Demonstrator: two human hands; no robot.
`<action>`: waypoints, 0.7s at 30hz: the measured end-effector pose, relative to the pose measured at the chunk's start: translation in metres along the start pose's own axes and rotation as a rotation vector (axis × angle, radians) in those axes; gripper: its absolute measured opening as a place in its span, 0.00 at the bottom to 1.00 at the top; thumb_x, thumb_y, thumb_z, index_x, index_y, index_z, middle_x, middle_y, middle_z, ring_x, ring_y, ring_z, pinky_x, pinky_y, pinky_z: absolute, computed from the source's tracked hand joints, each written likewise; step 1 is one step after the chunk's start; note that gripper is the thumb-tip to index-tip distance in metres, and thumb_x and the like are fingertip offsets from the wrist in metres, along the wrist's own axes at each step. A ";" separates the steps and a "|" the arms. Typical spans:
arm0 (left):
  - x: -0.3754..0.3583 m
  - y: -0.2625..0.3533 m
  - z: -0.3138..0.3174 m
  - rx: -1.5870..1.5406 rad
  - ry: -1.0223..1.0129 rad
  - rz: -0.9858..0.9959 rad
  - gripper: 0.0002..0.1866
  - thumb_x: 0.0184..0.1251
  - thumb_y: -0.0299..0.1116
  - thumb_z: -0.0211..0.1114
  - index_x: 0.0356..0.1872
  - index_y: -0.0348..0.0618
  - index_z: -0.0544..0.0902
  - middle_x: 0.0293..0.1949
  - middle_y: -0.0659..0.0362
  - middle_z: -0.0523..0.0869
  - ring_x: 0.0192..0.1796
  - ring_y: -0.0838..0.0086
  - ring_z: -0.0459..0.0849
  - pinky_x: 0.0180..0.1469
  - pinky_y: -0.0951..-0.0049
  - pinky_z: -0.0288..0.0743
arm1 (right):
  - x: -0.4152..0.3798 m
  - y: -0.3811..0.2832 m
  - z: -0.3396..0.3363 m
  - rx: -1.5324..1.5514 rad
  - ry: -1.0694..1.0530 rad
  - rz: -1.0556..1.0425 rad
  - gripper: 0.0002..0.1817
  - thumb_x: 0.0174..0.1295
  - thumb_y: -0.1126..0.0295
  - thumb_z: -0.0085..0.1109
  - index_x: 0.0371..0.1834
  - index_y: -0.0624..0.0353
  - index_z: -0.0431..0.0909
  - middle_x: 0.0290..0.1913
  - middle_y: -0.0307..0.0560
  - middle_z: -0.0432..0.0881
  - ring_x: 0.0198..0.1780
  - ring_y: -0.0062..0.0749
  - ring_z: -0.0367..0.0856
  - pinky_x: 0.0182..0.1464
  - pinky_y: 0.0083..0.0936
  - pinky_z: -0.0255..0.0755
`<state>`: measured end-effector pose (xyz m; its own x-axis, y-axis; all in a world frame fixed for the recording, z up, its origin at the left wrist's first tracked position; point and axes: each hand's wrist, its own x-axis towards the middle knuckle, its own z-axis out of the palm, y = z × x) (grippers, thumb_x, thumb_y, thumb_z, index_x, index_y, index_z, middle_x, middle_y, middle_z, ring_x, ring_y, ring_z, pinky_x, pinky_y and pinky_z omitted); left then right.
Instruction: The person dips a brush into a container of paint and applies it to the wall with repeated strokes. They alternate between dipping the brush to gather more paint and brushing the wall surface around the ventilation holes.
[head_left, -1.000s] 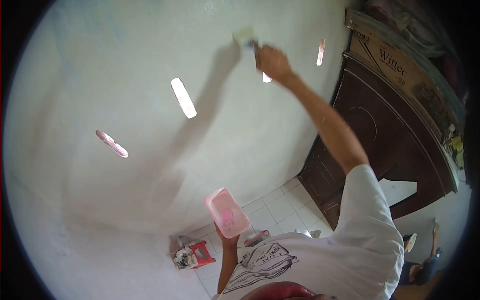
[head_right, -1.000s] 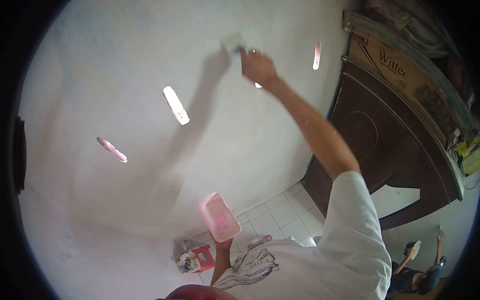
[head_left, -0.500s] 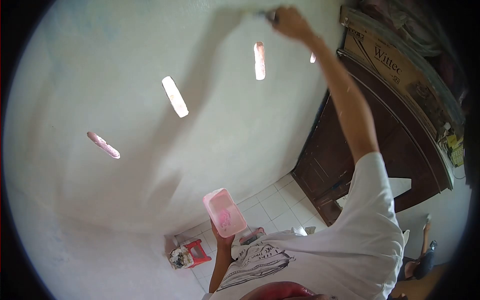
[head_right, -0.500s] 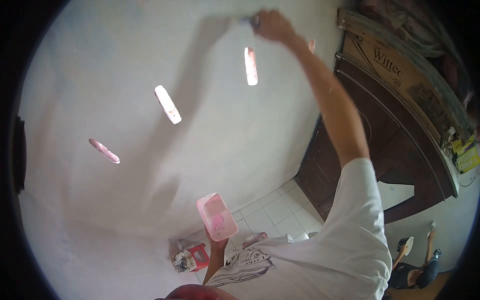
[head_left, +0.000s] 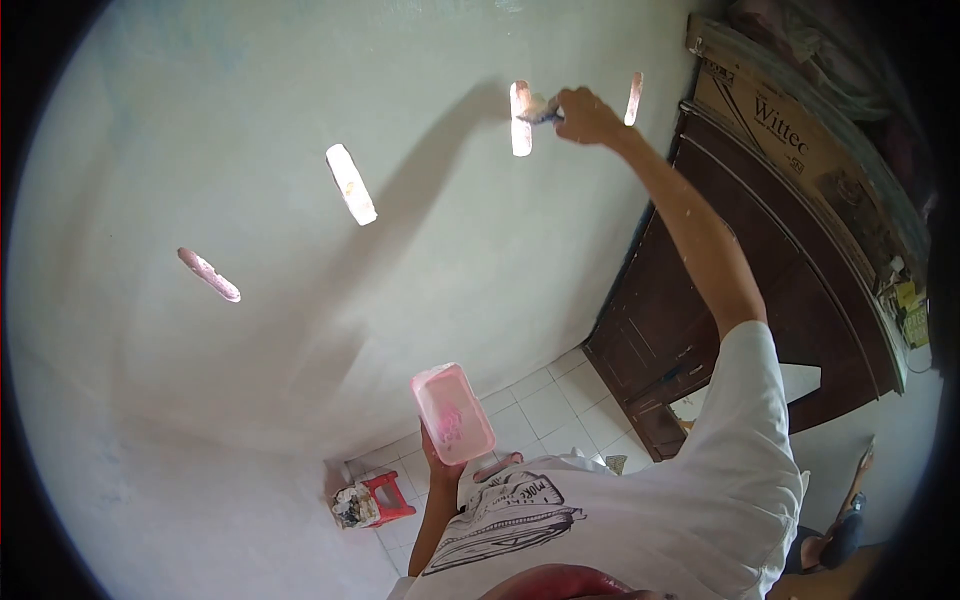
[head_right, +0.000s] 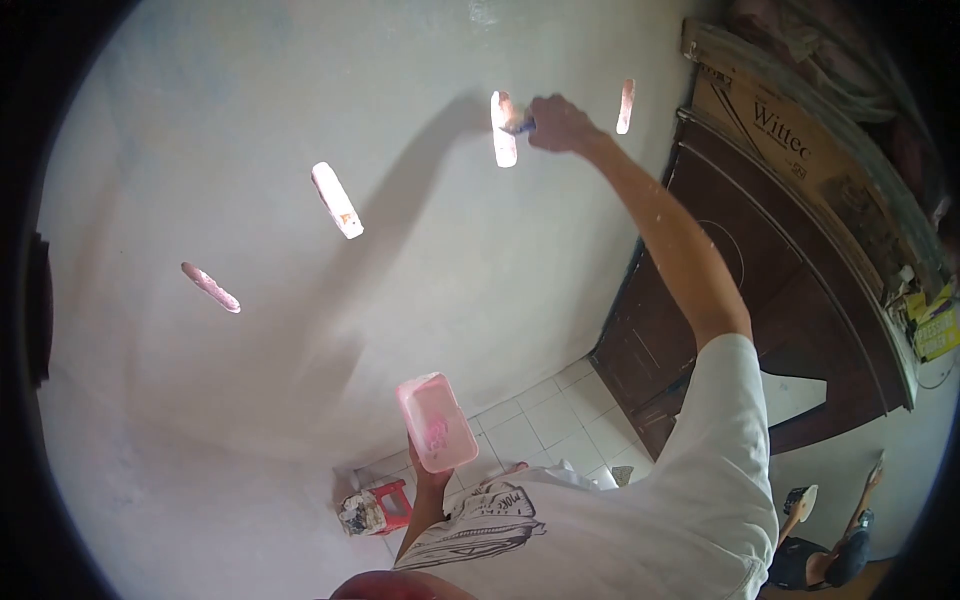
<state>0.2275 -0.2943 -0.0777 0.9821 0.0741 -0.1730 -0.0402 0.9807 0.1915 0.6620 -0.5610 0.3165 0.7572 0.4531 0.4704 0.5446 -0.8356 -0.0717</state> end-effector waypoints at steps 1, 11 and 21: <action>-0.001 -0.001 0.010 -0.014 -0.014 0.004 0.29 0.77 0.54 0.54 0.71 0.51 0.70 0.63 0.58 0.79 0.65 0.60 0.78 0.66 0.47 0.74 | 0.015 0.011 -0.015 0.028 -0.002 -0.061 0.18 0.53 0.67 0.61 0.49 0.56 0.84 0.45 0.59 0.85 0.47 0.53 0.85 0.50 0.46 0.82; 0.000 0.001 -0.001 -0.063 -0.013 0.078 0.27 0.79 0.54 0.52 0.70 0.53 0.70 0.63 0.60 0.79 0.64 0.62 0.79 0.66 0.49 0.76 | 0.090 -0.009 -0.068 -0.022 0.565 -0.153 0.14 0.65 0.66 0.56 0.51 0.58 0.80 0.32 0.61 0.85 0.35 0.57 0.84 0.47 0.49 0.78; -0.008 -0.001 0.016 -0.090 0.003 0.169 0.27 0.77 0.54 0.55 0.69 0.53 0.71 0.63 0.60 0.79 0.64 0.62 0.79 0.67 0.51 0.75 | 0.041 0.018 -0.044 -0.026 0.027 -0.066 0.14 0.55 0.68 0.63 0.45 0.55 0.87 0.52 0.54 0.84 0.53 0.54 0.82 0.58 0.43 0.76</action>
<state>0.2227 -0.2983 -0.0613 0.9595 0.2393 -0.1489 -0.2207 0.9665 0.1310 0.6869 -0.5711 0.3728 0.7101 0.4992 0.4965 0.5830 -0.8123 -0.0171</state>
